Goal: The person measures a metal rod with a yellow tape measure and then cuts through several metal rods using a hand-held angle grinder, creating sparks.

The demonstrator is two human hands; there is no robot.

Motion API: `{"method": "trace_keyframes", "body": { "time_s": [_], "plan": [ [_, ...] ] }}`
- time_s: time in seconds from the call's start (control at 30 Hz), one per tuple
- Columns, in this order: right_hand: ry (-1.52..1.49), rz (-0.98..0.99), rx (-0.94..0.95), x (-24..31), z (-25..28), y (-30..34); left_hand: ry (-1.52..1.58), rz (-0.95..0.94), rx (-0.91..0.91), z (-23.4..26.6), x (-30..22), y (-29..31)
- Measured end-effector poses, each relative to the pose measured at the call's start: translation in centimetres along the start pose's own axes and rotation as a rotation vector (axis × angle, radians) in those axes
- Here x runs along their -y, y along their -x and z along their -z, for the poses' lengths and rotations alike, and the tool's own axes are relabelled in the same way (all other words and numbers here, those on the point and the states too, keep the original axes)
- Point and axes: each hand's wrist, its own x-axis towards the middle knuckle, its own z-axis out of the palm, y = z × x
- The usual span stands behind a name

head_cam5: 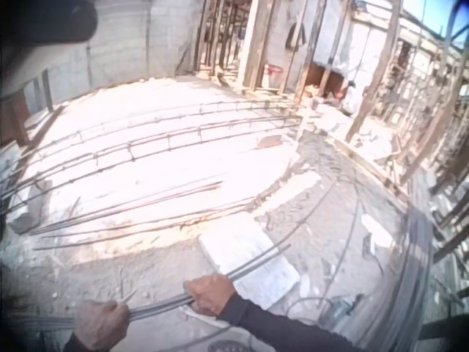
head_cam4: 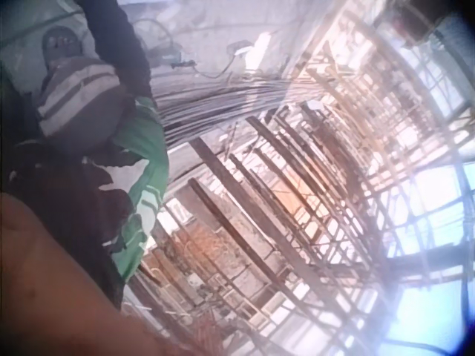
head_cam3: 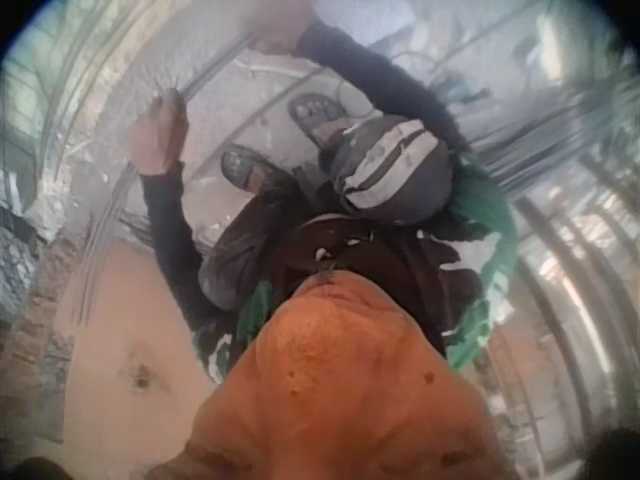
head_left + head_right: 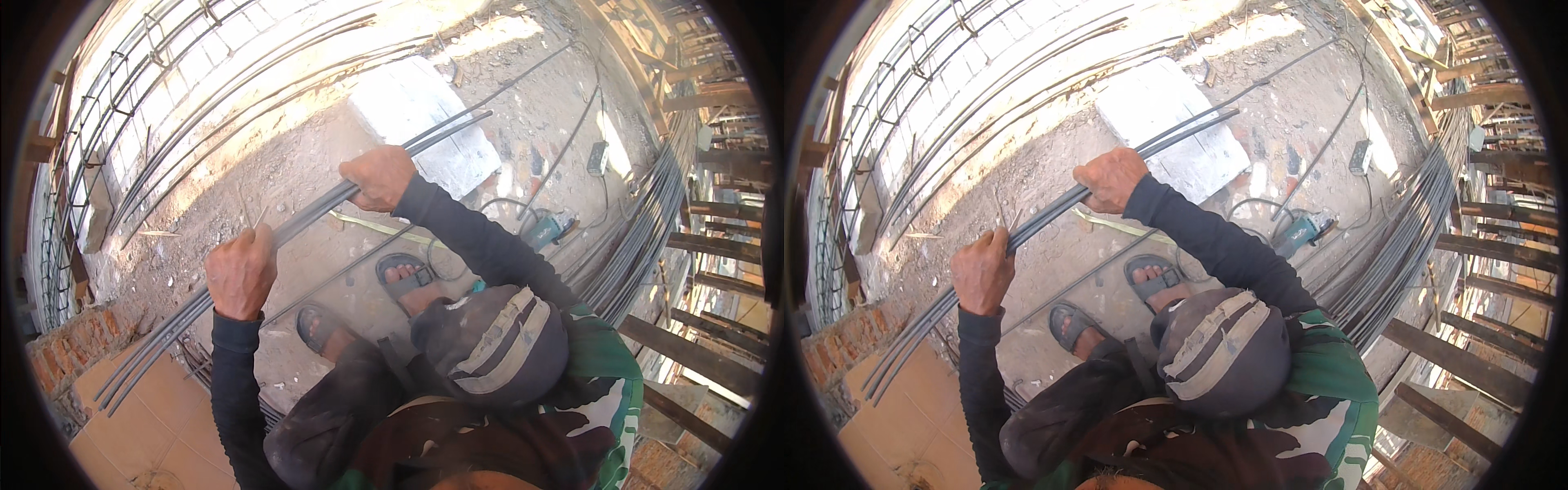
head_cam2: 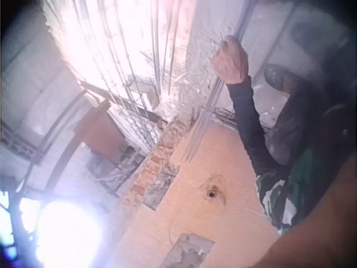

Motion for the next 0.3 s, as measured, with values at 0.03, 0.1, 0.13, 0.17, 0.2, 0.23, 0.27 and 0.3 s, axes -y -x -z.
{"method": "trace_keyframes", "body": {
  "time_s": [0.03,0.1,0.13,0.17,0.2,0.23,0.27,0.3],
  "plan": [
    [-0.016,-0.023,-0.032,-0.1,-0.1,0.2,-0.039,-0.035,-0.029,0.4,0.0,-0.3],
    [-0.016,-0.049,-0.058,0.0,0.2,-0.2,-0.059,-0.059,-0.055,1.4,0.0,-1.1],
    [0.006,-0.067,-0.049,0.0,0.5,-0.4,-0.068,-0.072,-0.070,1.7,0.0,-1.4],
    [0.026,-0.090,-0.053,-0.1,1.0,-0.6,-0.048,-0.048,-0.038,1.8,-0.1,-1.3],
    [0.026,-0.038,-0.035,-0.8,1.3,-0.7,-0.017,-0.027,-0.031,0.9,-0.4,-1.2],
    [0.028,0.011,-0.017,-1.2,0.8,-0.2,0.014,-0.010,-0.024,-0.1,-0.8,-0.9],
    [0.041,0.046,0.003,-1.9,0.0,0.8,0.010,0.016,0.018,-1.9,-1.2,-0.2],
    [0.078,0.049,-0.017,-2.9,1.2,0.0,0.010,0.003,-0.023,-1.9,-1.1,-1.7]
  ]
}}
